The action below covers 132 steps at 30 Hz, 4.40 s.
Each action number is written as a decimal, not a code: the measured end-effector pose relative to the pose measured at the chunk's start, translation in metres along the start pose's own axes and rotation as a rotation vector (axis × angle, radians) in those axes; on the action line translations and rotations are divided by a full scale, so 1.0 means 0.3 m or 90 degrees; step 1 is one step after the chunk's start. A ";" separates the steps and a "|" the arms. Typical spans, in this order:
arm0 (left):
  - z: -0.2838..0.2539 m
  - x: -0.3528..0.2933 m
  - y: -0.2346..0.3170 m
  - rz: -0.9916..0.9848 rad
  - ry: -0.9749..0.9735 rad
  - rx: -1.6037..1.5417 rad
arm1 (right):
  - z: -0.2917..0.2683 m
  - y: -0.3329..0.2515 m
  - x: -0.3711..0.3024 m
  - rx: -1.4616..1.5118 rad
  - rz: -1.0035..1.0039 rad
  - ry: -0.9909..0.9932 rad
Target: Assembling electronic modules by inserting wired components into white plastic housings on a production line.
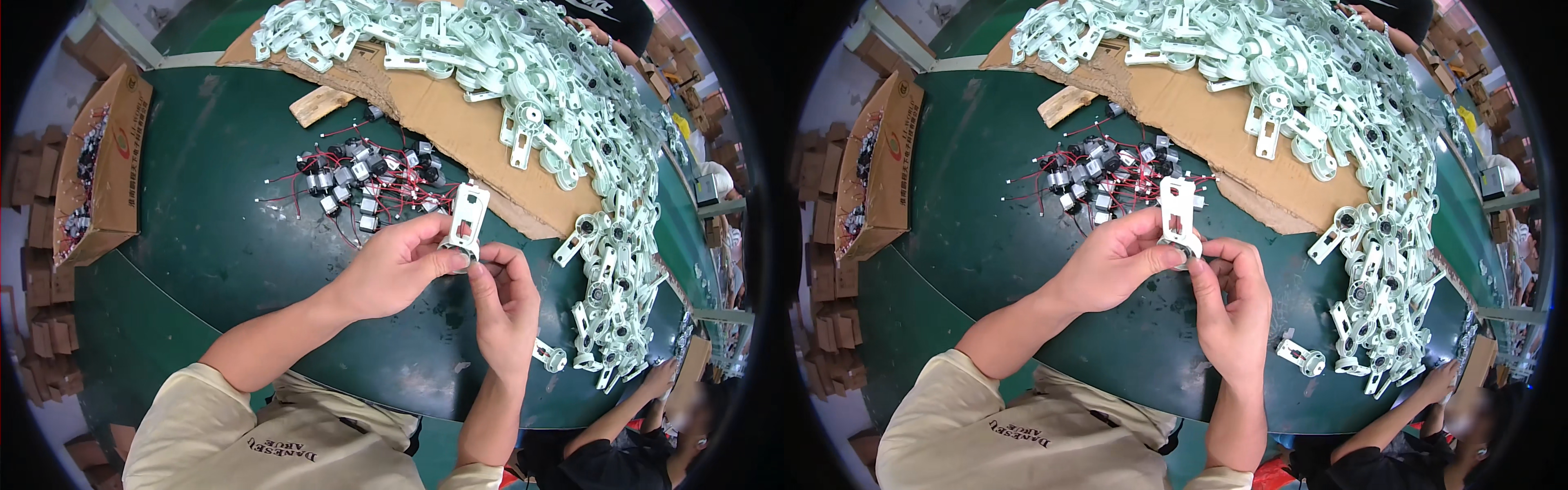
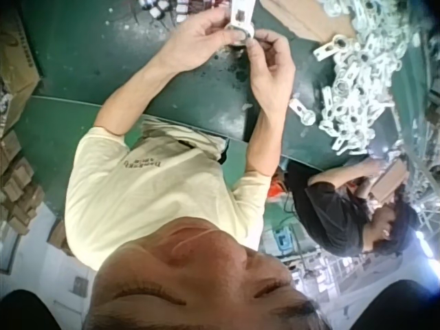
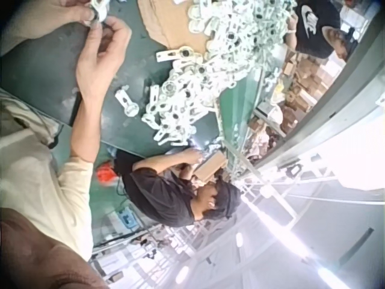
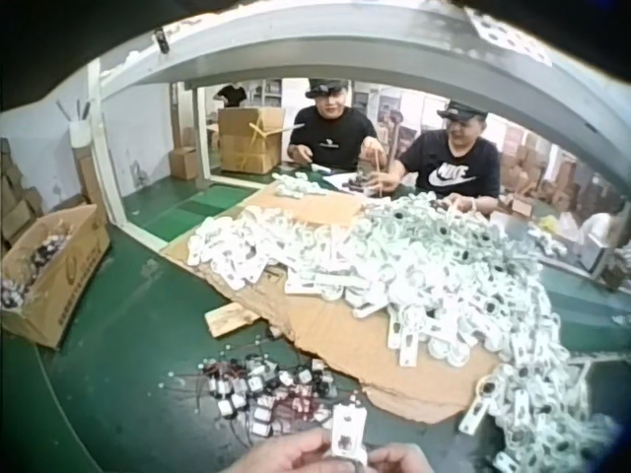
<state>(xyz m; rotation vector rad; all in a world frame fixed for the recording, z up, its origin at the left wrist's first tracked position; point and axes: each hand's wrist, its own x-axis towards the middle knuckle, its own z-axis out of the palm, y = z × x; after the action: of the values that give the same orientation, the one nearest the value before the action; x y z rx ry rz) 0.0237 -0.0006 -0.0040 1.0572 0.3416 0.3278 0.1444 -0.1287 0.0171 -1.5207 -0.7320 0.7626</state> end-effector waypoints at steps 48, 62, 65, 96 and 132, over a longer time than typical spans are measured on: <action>-0.009 -0.044 0.052 0.063 0.159 0.230 | 0.070 0.057 0.052 0.261 0.045 -0.099; 0.018 -0.018 -0.043 0.145 0.098 0.246 | 0.013 0.051 0.012 0.075 -0.003 -0.026; 0.064 -0.040 -0.004 0.096 0.100 0.203 | -0.036 0.051 0.044 -0.102 -0.056 0.053; 0.108 -0.096 0.047 0.534 0.019 0.439 | 0.059 0.005 0.212 -0.666 -0.274 -0.113; -0.046 0.038 0.017 0.209 0.205 0.601 | -0.021 0.050 0.080 0.098 0.177 -0.119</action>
<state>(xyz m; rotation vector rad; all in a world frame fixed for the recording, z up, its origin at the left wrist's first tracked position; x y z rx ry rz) 0.0275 0.0173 -0.0071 2.0054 0.6421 0.6649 0.1638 -0.1139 0.0012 -1.4394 -0.5894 1.1559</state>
